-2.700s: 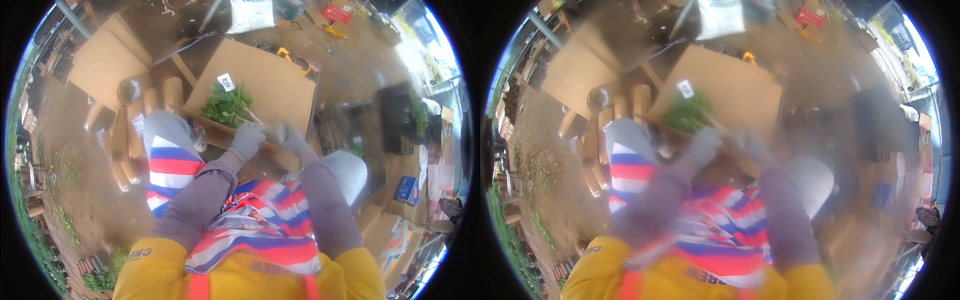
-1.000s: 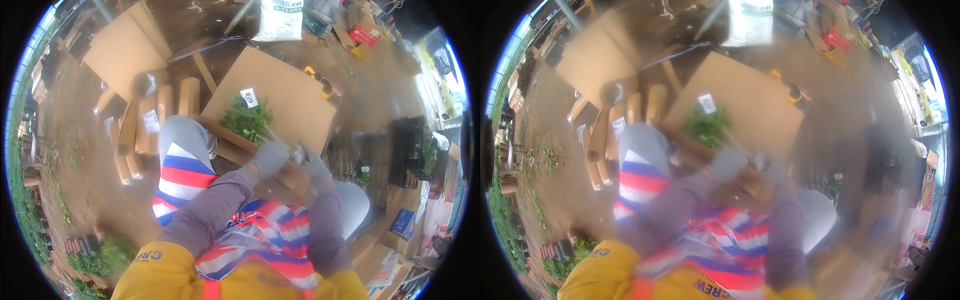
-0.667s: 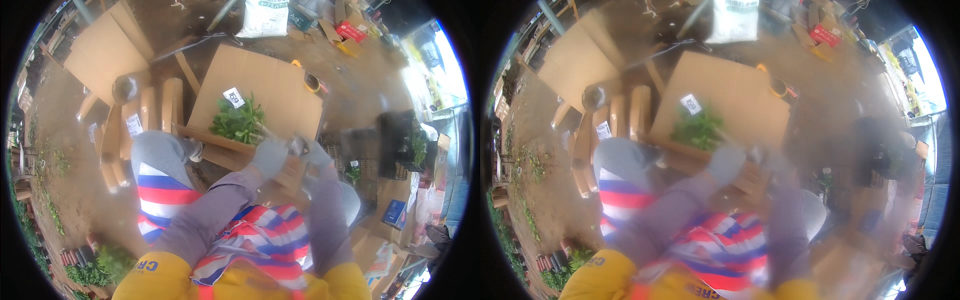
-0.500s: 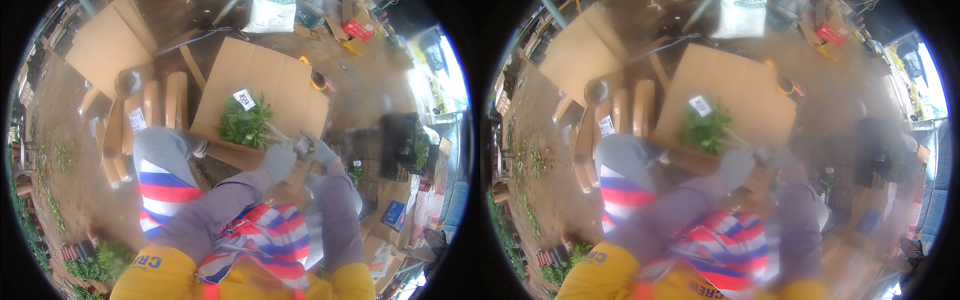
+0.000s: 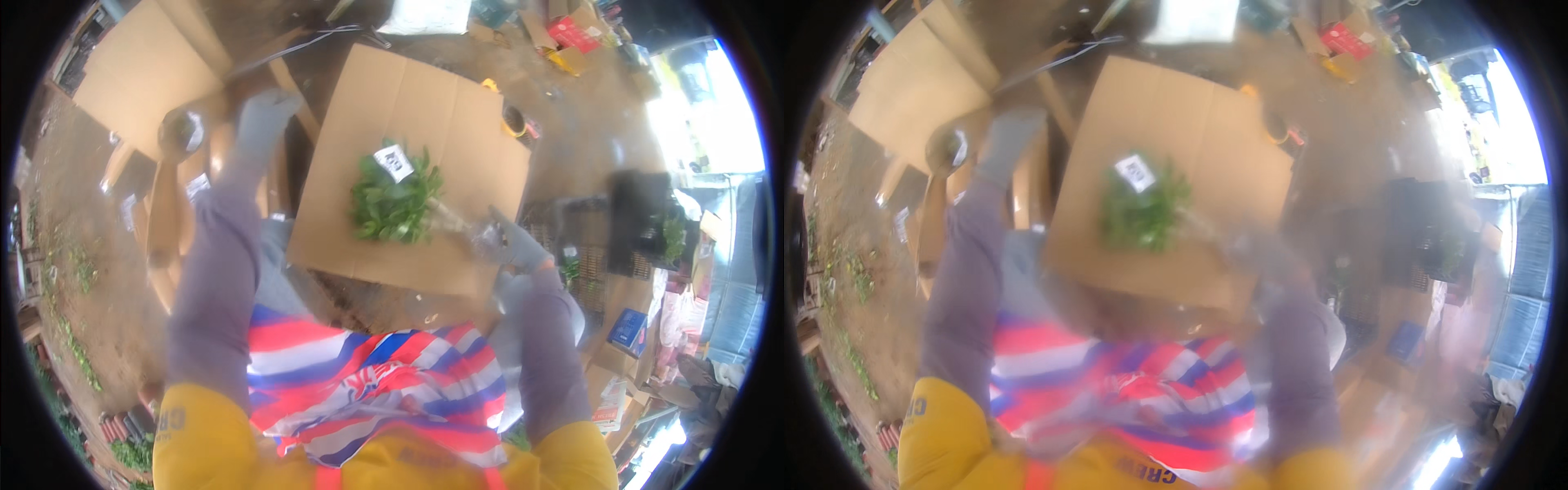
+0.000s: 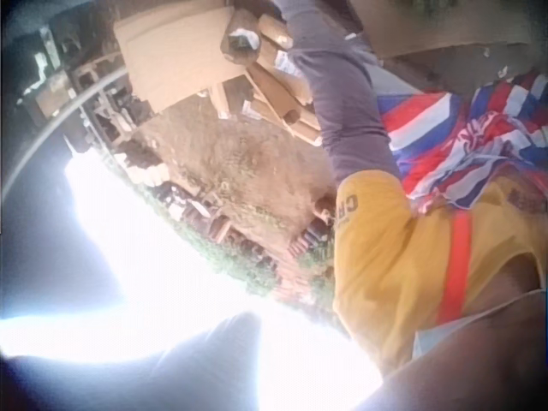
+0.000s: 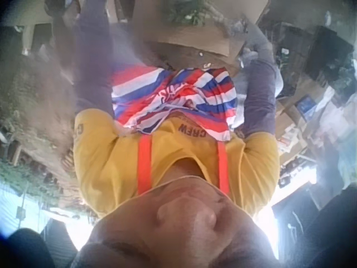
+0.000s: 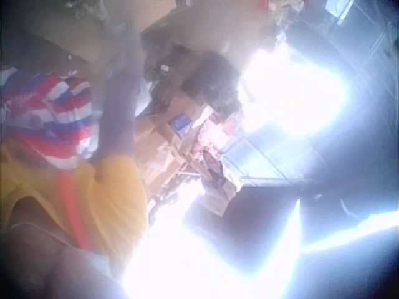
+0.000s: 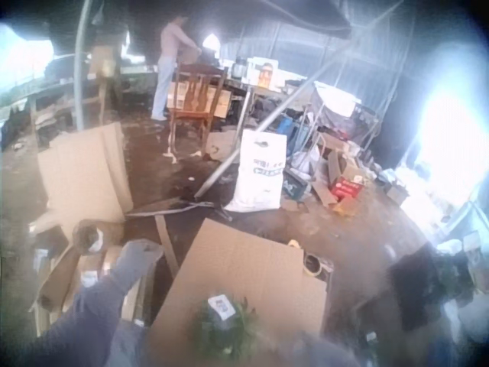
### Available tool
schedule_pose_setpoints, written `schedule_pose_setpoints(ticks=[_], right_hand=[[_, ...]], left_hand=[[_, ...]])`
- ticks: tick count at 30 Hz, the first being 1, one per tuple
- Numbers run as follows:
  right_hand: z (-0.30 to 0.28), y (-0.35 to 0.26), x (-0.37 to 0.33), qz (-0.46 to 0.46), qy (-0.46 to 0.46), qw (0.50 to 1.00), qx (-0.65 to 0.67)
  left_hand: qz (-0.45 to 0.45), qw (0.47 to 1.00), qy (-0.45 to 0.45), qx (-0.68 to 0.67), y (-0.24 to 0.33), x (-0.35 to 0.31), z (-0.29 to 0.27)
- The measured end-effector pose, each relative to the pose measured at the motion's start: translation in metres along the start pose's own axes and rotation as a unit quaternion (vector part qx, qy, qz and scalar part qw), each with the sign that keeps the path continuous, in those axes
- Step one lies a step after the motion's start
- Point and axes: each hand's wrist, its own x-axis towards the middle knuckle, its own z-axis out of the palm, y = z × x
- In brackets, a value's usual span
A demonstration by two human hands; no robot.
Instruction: The person packs small potted plants into cardboard boxes. They place each plant into a box, wrap it in brown paper, and seal the box with tape. The person repeats this process for multiple plants.
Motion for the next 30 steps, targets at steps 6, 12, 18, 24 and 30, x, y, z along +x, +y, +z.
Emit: schedule_pose_setpoints(ticks=[6,12,18,24,30], right_hand=[[-0.069,-0.002,0.053,-0.11,0.207,0.972,-0.024],[-0.159,-0.008,0.187,-0.088,0.434,0.855,-0.271],[-0.215,0.022,0.248,0.052,0.389,0.818,-0.421],[-0.241,0.026,0.266,0.06,0.29,0.844,-0.448],[-0.25,0.036,0.276,-0.018,0.312,0.838,-0.447]], left_hand=[[-0.061,0.982,-0.108,-0.141,0.011,0.02,-0.003],[-0.045,0.993,-0.113,-0.014,0.033,0.023,-0.003],[-0.146,0.979,-0.138,0.031,0.053,0.029,-0.008],[-0.22,0.959,-0.177,0.018,0.07,0.028,0.003],[-0.231,0.955,-0.182,0.031,0.068,0.031,0.007]])
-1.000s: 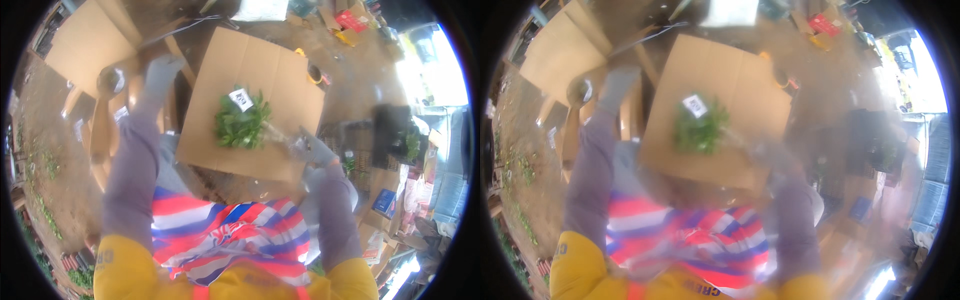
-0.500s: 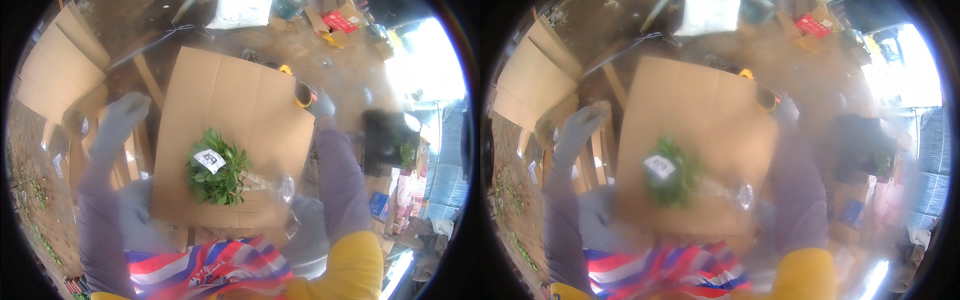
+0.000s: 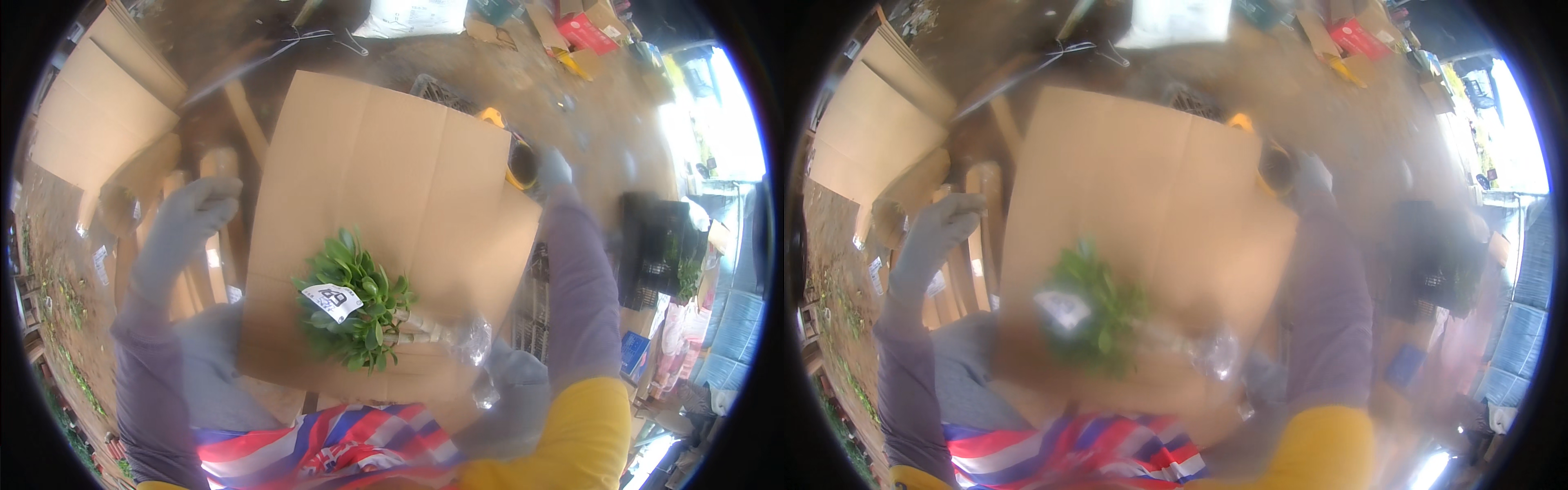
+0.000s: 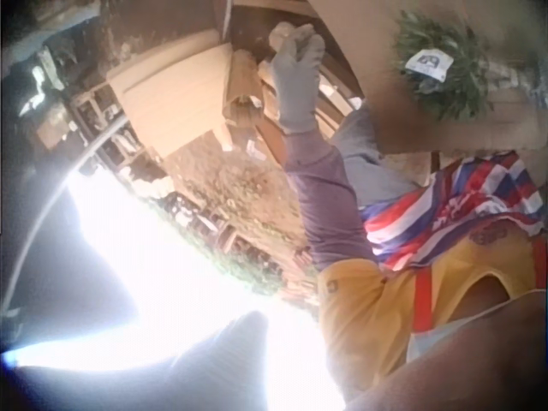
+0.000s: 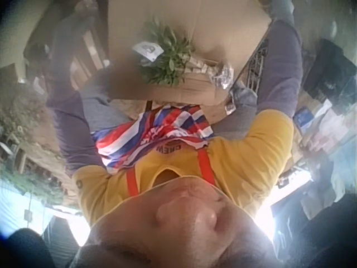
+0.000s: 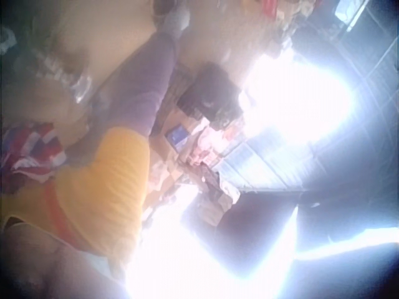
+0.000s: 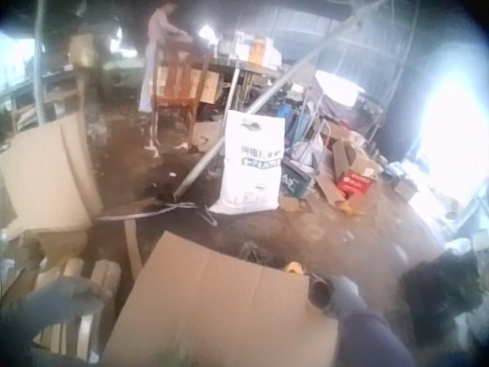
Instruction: The person packs small potted plants into cardboard boxes. They place each plant into a box, wrap it in brown paper, and seal the box with tape. The person repeats this process for multiple plants.
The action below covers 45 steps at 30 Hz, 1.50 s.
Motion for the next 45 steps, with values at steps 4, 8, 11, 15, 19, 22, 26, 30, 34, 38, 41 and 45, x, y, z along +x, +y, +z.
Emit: schedule_pose_setpoints(ticks=[4,8,11,15,19,22,26,30,34,38,41,45], right_hand=[[0.03,0.044,0.015,-0.068,-0.011,0.949,-0.307],[0.023,0.06,-0.009,0.093,0.253,0.957,0.106],[-0.042,0.017,-0.052,0.103,0.142,0.958,0.227],[-0.146,-0.115,-0.133,0.065,-0.037,0.898,0.435],[-0.206,-0.243,-0.2,-0.006,-0.129,0.823,0.553],[-0.198,-0.314,-0.208,-0.053,-0.177,0.728,0.661],[-0.176,-0.364,-0.19,-0.027,-0.195,0.85,0.488],[-0.164,-0.401,-0.153,0.024,-0.229,0.866,0.443],[-0.152,-0.428,-0.111,0.054,-0.213,0.9,0.377],[-0.128,-0.44,-0.064,0.052,-0.22,0.914,0.337],[-0.106,-0.446,-0.043,0.002,-0.175,0.951,0.256],[-0.096,-0.453,-0.03,0.002,-0.176,0.962,0.211]], left_hand=[[0.059,0.998,-0.008,-0.006,-0.022,0.005,0.001],[0.126,0.991,0.036,-0.007,-0.068,0.026,0.007],[0.158,0.977,0.118,0.078,-0.098,0.078,0.022],[0.233,0.958,0.164,0.027,-0.12,0.122,0.056],[0.237,0.966,0.079,0.065,-0.118,0.168,0.069],[0.231,0.965,0.075,0.094,-0.114,0.192,0.082],[0.124,0.989,0.029,-0.073,-0.103,0.204,0.094],[0.15,0.964,0.045,-0.216,-0.09,0.205,0.096],[0.159,0.943,0.05,-0.288,-0.082,0.225,0.098],[0.168,0.91,0.087,-0.369,-0.077,0.256,0.11],[0.173,0.901,0.063,-0.393,-0.069,0.268,0.111],[0.144,0.914,0.076,-0.373,-0.057,0.268,0.107]])
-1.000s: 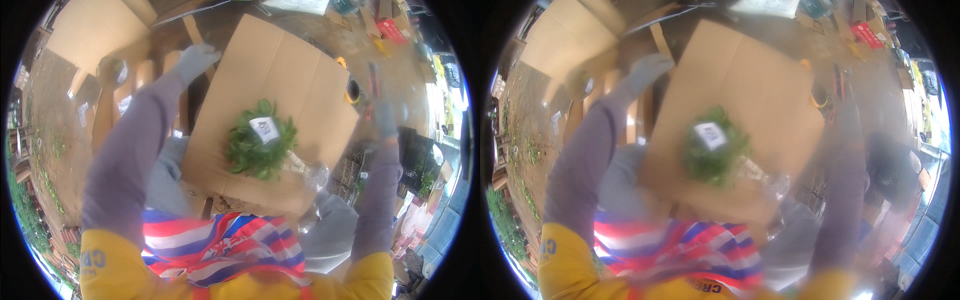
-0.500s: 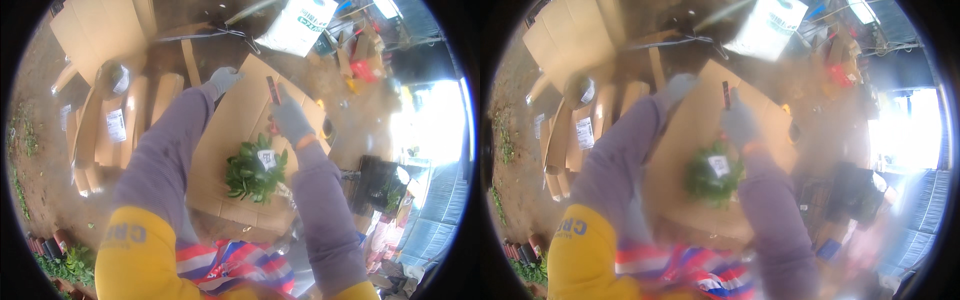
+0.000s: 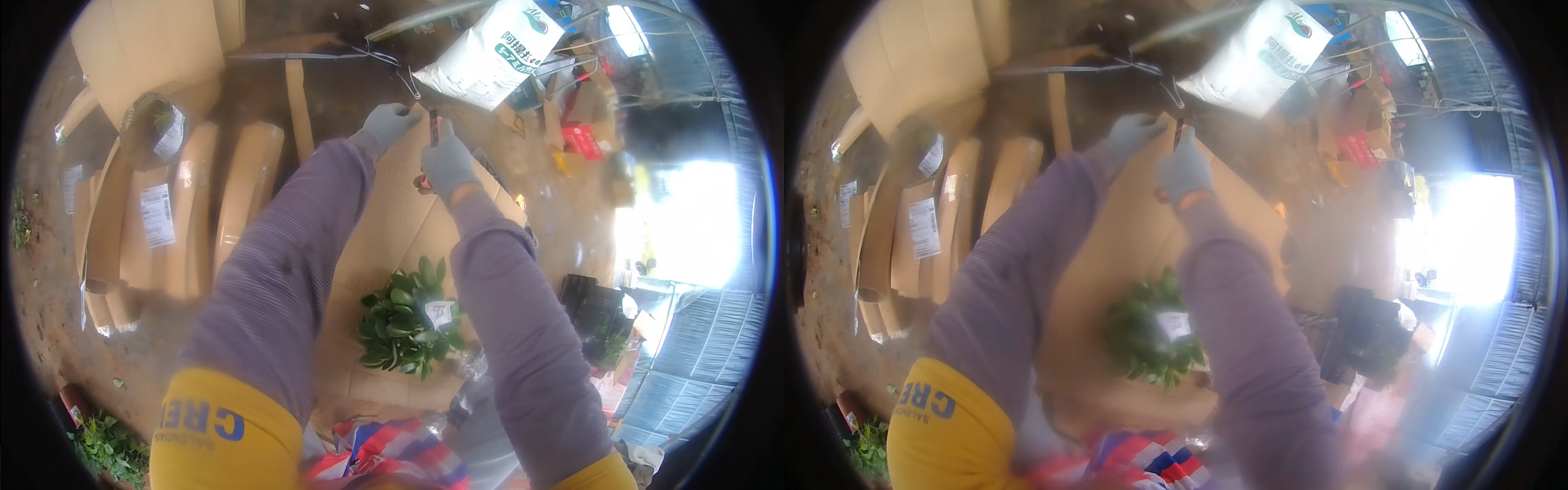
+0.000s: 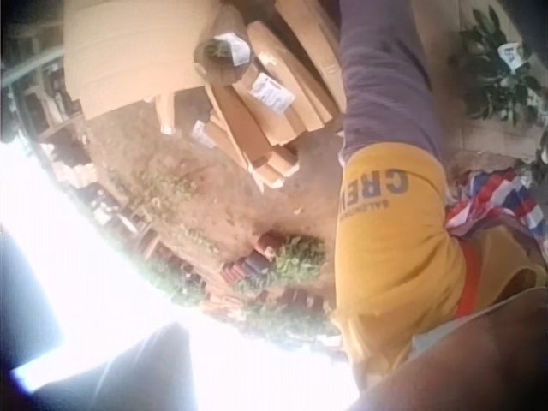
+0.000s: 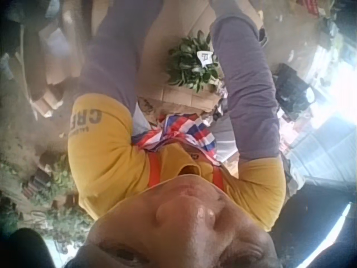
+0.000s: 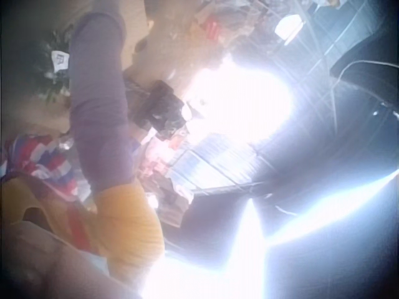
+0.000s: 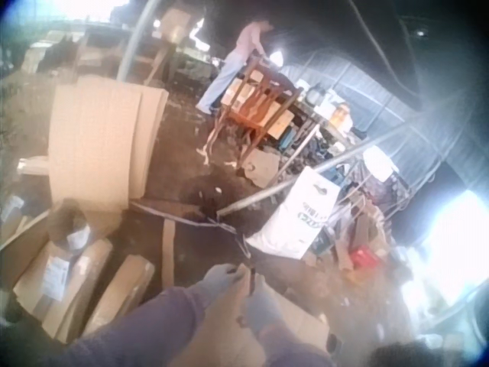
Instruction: The person packs small potted plants into cardboard boxes. They place each plant into a box, wrap it in brown paper, and seal the box with tape. The person repeats this process for multiple plants.
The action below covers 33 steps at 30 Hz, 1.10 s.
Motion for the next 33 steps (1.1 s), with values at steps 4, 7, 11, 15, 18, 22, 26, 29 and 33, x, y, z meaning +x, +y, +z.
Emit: schedule_pose_setpoints(ticks=[4,7,11,15,18,22,26,29,33], right_hand=[[0.0,-0.003,-0.002,0.045,-0.018,0.999,0.022],[0.0,-0.004,0.001,0.018,-0.004,0.999,-0.027],[-0.003,-0.01,0.02,0.014,-0.001,0.998,-0.066],[-0.013,-0.015,0.027,-0.015,-0.043,0.999,0.015],[-0.017,-0.003,0.016,-0.015,-0.027,0.99,0.14],[-0.019,0.01,0.021,-0.032,-0.032,0.998,0.047],[-0.021,0.004,0.038,-0.192,-0.115,0.955,-0.192],[-0.02,0.003,0.023,-0.028,-0.07,0.997,-0.022],[-0.02,-0.005,-0.003,-0.025,-0.037,0.998,-0.044]], left_hand=[[0.004,0.999,0.003,-0.052,0.006,-0.002,0.003],[-0.028,0.995,0.018,-0.098,0.005,0.001,0.006],[-0.011,0.997,0.037,-0.062,0.008,0.003,0.009],[-0.017,0.997,0.049,-0.059,0.019,-0.002,0.009],[-0.06,0.993,0.052,-0.085,0.027,-0.006,0.011],[-0.041,0.997,0.063,-0.035,0.029,-0.004,0.011],[0.028,0.996,0.088,0.012,0.021,0.002,0.008],[0.039,0.995,0.091,-0.011,0.012,0.007,0.01],[0.06,0.99,0.127,-0.021,-0.001,0.013,0.015]])
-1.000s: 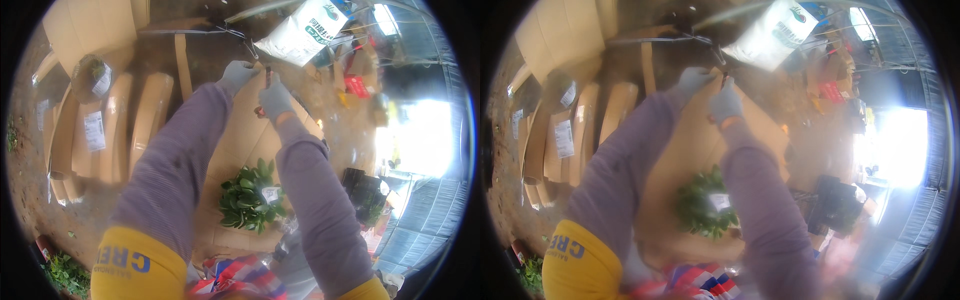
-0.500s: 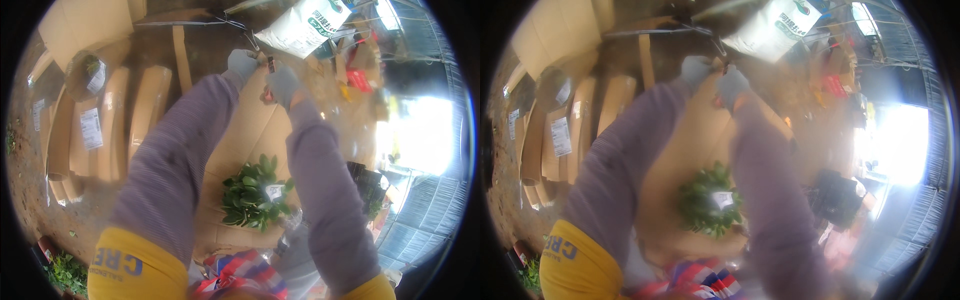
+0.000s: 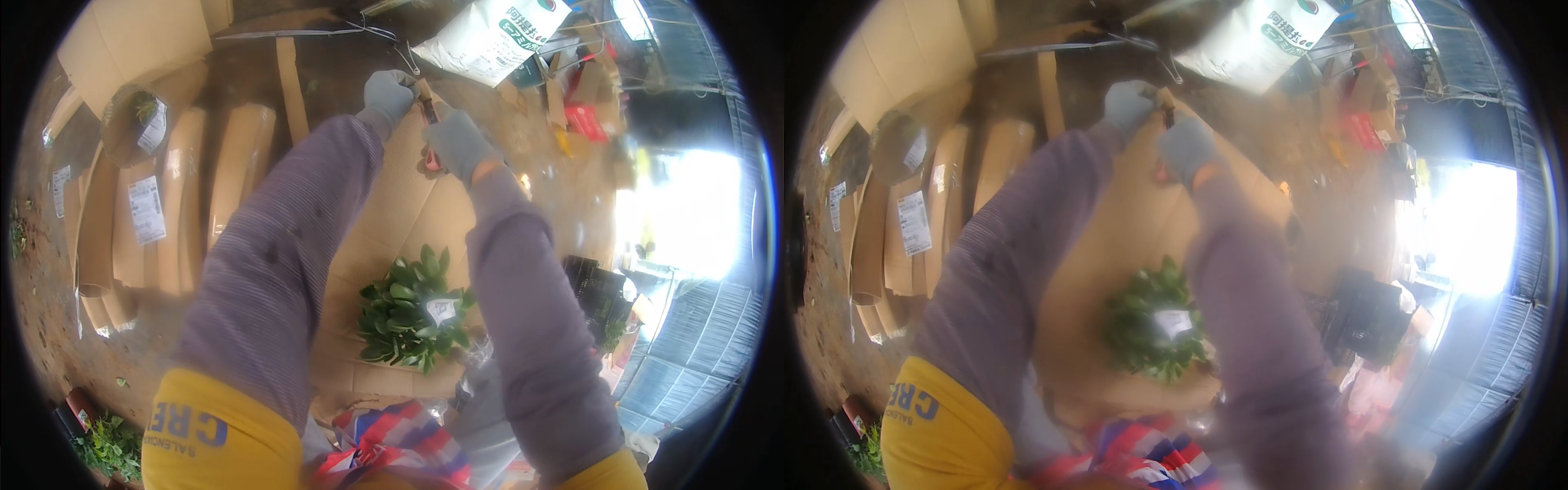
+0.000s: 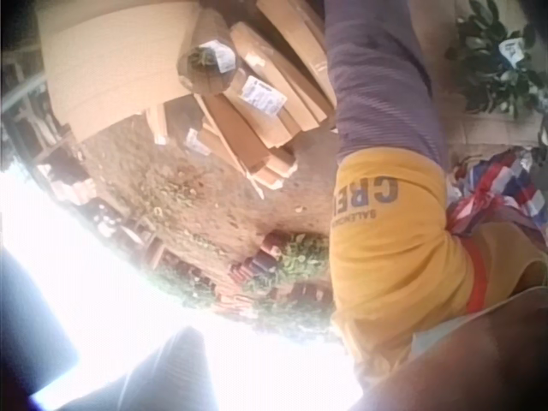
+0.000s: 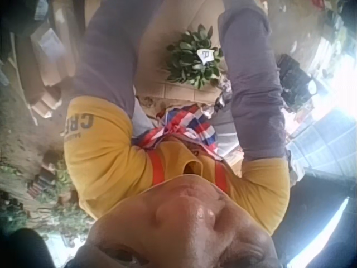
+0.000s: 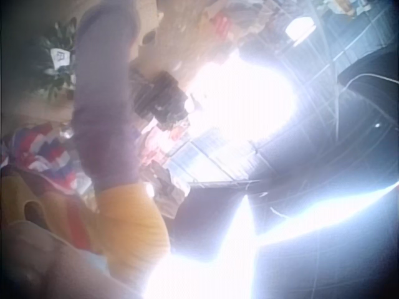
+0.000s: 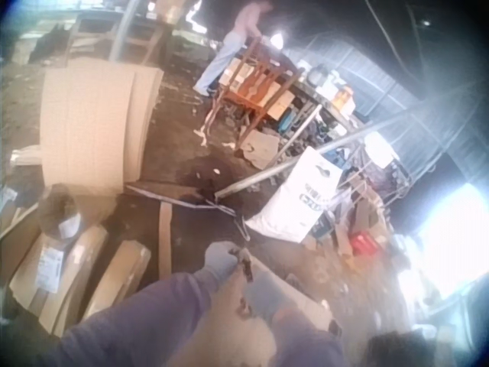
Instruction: The person packs small potted plants into cardboard boxes. They place each plant into a box, wrap it in brown paper, and seal the box with tape. The person repeats this process for multiple plants.
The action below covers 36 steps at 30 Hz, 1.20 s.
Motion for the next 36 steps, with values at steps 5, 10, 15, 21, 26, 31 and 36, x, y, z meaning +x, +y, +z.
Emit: schedule_pose_setpoints(ticks=[5,10,15,21,26,31,36], right_hand=[[0.001,-0.025,-0.001,0.045,-0.032,0.996,0.072],[0.005,-0.024,-0.02,0.07,0.013,0.984,0.164],[-0.001,-0.006,0.02,0.014,-0.065,0.996,0.06],[0.018,0.034,0.041,-0.157,-0.064,0.982,-0.089],[0.024,0.025,0.004,-0.103,-0.059,0.993,-0.011],[-0.004,-0.018,0.017,-0.302,-0.107,0.788,-0.526],[0.013,-0.025,-0.016,-0.246,-0.168,0.875,-0.381]], left_hand=[[-0.039,0.996,-0.076,-0.039,-0.019,0.014,-0.005],[-0.032,0.995,-0.089,-0.013,-0.011,0.014,-0.003],[-0.055,0.997,-0.025,0.042,0.015,-0.001,-0.008],[-0.061,0.99,-0.017,0.13,0.04,-0.009,-0.014],[-0.045,0.993,0.012,0.111,0.042,-0.015,-0.016],[-0.022,0.999,-0.011,0.045,0.039,-0.015,-0.016],[-0.053,0.998,0.01,0.031,0.037,-0.009,-0.015]])
